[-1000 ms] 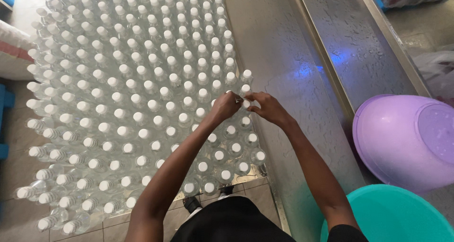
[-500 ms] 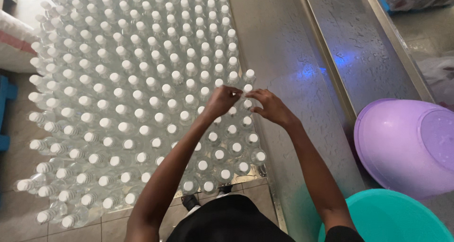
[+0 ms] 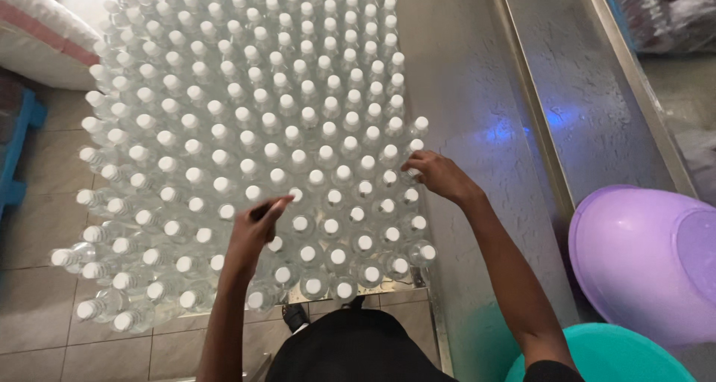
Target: The person is capping numerous clear plastic bottles with white caps. They pick up each cap and screw it onto the bottle one by one, working systematically across the array of bottles.
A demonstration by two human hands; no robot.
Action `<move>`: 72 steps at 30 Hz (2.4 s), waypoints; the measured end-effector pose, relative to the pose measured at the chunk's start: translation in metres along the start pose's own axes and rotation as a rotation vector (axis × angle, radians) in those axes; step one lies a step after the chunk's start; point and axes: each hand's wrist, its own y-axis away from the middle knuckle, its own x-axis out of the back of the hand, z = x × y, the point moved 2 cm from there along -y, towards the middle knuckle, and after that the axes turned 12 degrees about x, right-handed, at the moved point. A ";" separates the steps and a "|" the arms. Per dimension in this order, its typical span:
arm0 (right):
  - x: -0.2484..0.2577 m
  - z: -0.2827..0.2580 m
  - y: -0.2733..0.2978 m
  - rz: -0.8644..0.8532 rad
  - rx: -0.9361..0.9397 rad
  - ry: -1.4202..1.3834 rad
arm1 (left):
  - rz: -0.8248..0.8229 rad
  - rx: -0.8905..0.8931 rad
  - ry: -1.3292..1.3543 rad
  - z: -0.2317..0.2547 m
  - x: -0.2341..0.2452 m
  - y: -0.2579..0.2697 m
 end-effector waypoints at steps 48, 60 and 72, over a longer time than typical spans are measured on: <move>0.013 -0.201 -0.036 0.459 0.087 -0.358 | -0.265 0.097 0.999 -0.099 0.060 0.051; -0.055 -0.347 -0.067 0.340 -0.054 -1.139 | -0.297 -0.060 0.727 -0.082 0.054 0.076; -0.096 -0.369 -0.057 0.376 -0.176 -1.067 | -0.321 0.079 0.663 -0.095 0.086 0.102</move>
